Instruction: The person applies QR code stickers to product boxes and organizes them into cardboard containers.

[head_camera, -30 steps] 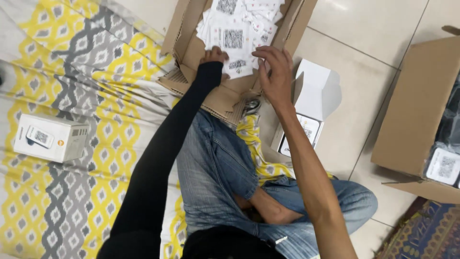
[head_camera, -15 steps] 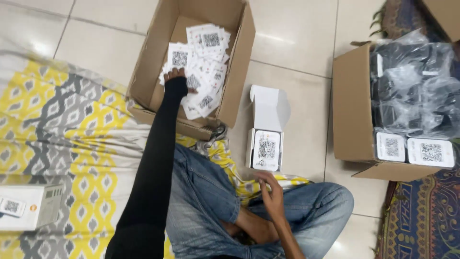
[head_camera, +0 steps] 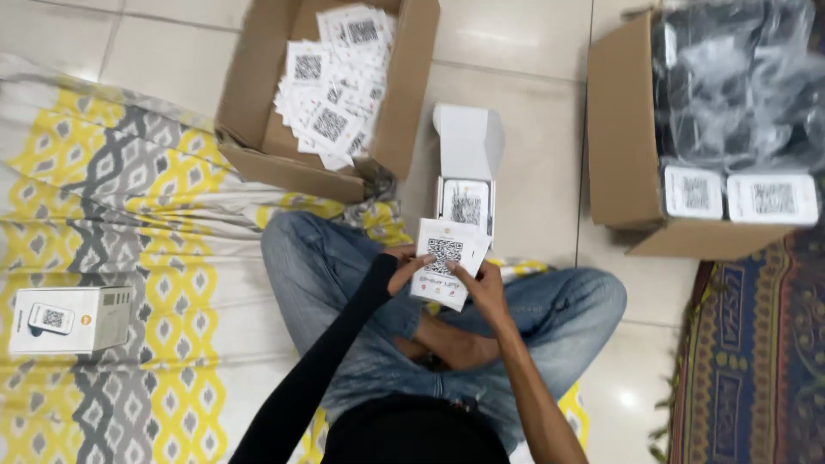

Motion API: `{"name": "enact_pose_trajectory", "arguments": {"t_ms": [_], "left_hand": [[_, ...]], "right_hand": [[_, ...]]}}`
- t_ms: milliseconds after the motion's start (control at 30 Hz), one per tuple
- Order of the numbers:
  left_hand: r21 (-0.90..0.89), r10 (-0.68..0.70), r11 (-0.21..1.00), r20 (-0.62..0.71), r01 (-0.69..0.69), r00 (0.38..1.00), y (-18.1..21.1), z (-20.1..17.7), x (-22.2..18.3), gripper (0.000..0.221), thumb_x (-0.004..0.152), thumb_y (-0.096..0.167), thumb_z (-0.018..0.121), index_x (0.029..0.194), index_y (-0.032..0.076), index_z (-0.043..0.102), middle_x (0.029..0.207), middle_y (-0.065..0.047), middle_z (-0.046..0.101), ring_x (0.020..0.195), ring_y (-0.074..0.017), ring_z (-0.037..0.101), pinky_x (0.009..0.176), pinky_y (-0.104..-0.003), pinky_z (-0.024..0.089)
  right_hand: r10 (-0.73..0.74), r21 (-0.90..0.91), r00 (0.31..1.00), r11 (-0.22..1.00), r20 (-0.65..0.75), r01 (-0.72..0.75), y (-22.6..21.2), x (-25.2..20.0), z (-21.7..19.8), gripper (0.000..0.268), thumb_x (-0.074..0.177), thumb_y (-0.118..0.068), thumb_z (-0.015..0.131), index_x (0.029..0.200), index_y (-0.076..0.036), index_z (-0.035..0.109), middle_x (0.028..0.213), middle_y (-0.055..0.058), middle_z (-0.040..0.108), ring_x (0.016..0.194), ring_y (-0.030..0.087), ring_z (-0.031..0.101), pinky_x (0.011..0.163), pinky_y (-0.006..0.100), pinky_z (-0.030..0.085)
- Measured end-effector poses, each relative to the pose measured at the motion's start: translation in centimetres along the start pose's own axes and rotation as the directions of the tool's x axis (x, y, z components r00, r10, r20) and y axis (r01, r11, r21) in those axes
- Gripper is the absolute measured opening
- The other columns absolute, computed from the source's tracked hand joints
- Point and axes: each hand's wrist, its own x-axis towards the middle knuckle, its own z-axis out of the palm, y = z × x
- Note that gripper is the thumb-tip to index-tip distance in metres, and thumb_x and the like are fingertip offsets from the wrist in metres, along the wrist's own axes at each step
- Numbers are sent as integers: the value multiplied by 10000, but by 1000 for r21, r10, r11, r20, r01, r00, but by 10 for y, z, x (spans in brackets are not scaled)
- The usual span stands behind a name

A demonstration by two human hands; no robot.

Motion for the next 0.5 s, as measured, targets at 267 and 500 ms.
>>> {"name": "enact_pose_trajectory", "arguments": {"t_ms": [267, 500], "left_hand": [[71, 135, 991, -341, -118, 930, 7, 11, 34, 241, 976, 194, 723, 1053, -33, 753, 819, -75, 744, 712, -99, 646, 649, -255, 518], [462, 646, 762, -595, -454, 478, 144, -69, 55, 558, 1055, 91, 700, 1540, 12, 435, 1498, -198, 503, 1348, -296, 523, 1145, -408, 443]], "right_hand": [[113, 184, 992, 978, -52, -101, 0, 46, -48, 272, 932, -243, 743, 1057, -3, 763, 834, 23, 757, 669, 56, 674, 542, 218, 529], [-107, -389, 970, 921, -219, 14, -30, 99, -48, 409, 818, -267, 891, 1137, -54, 748, 828, 62, 725, 632, 92, 610, 559, 264, 488]]}}
